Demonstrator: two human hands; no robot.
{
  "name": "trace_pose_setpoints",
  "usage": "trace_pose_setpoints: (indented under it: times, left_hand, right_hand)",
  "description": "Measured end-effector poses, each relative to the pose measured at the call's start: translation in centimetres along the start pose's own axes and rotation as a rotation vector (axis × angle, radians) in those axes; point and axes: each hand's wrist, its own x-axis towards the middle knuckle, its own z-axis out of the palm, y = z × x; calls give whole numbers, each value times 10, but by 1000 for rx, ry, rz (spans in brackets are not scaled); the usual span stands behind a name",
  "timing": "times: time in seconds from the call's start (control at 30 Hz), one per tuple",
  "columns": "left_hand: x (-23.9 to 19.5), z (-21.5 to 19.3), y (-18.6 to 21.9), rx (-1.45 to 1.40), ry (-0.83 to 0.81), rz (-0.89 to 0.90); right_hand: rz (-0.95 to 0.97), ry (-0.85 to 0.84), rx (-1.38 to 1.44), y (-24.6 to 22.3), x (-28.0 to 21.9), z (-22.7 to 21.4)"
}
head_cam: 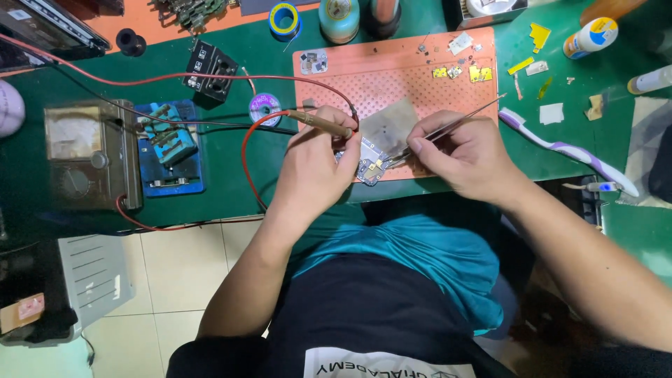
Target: The person uses a soldering iron and tweezers to work on a small circuit board placed on an orange mat. They apply heat to specific points on the board, manipulate components with tweezers, and briefly use a computer mouse. The person then picks up the board to inspect the soldered connections.
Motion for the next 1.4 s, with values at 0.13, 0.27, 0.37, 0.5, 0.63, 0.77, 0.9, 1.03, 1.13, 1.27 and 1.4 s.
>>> trace_pose_setpoints:
  times: [0.13, 0.27, 0.37, 0.5, 0.63, 0.77, 0.9, 1.03, 1.13, 1.27, 1.4]
  left_hand:
    - [0, 0, 0, -7, 4, 10]
    - [-1, -1, 2, -20, -3, -3]
    - [-1, -1, 1, -23, -3, -1]
    - [1, 0, -1, -27, -3, 2]
    - [-1, 0, 0, -31, -6, -1]
    - [0, -1, 1, -40, -2, -8]
    - [1, 1, -4, -23, 7, 10]
    - [0, 7, -5, 45, 53, 33]
    - [-4, 11, -5, 125, 74, -33]
    - [-3, 1, 4, 131, -20, -158]
    - [-4, -3, 12, 63, -115, -226]
  right_hand:
    - [11, -9, 24, 0, 0, -1]
    - [12, -7, 25, -2, -1, 2]
    - [11, -4, 28, -3, -2, 4]
    - [32, -9, 45, -3, -2, 3]
    - [29, -7, 50, -3, -1, 4]
    - [24, -7, 25, -1, -1, 2]
    - [39, 2, -26, 6, 1, -1]
    - [0, 4, -46, 11, -4, -4]
    - [93, -74, -234, 7, -4, -5]
    - [238, -20, -352, 15, -2, -2]
    - [394, 48, -293, 18, -7, -1]
